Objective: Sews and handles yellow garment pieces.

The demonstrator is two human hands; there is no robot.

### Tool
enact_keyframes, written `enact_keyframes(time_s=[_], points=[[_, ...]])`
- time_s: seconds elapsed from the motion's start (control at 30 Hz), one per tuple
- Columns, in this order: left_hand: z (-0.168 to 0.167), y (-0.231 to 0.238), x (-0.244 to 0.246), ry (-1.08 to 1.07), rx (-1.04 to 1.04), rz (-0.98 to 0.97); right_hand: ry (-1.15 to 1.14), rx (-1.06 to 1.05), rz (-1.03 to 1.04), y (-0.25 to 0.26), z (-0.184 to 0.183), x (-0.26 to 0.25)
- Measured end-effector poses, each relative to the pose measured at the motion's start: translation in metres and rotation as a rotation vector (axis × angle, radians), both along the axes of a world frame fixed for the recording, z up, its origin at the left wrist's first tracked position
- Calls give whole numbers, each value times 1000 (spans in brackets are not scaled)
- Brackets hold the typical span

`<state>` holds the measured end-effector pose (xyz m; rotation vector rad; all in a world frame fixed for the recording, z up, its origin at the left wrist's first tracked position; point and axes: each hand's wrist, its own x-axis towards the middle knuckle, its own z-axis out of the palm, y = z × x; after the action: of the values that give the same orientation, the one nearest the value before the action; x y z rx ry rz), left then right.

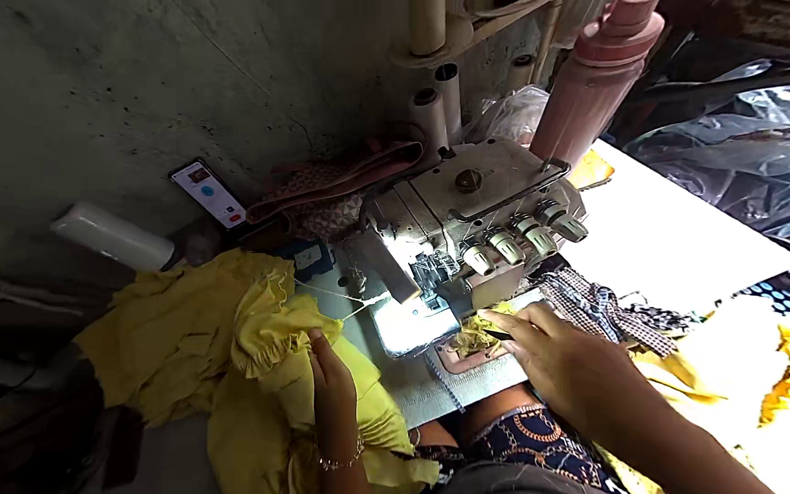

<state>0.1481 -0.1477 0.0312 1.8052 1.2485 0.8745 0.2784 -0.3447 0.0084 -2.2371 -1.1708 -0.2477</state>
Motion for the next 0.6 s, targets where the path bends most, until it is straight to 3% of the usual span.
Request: enact_keyframes(time_s=[0.17,0.3,0.37,0.47,0.6], points=[[-9,-6,-7,-227,85,-18,-119,88,84,71,4,-24],[-8,-7,-10,-315,69,-84,-30,-85,80,117,0,-25],[-11,-8,-17,-369,68,-104,33,-114,94,116,4,-23],[-23,-11,-30,-469,110,-161,-25,36,113,101,9,-25],[-44,-16,-47,-490,147,-238,235,58,258,98,38,-37]])
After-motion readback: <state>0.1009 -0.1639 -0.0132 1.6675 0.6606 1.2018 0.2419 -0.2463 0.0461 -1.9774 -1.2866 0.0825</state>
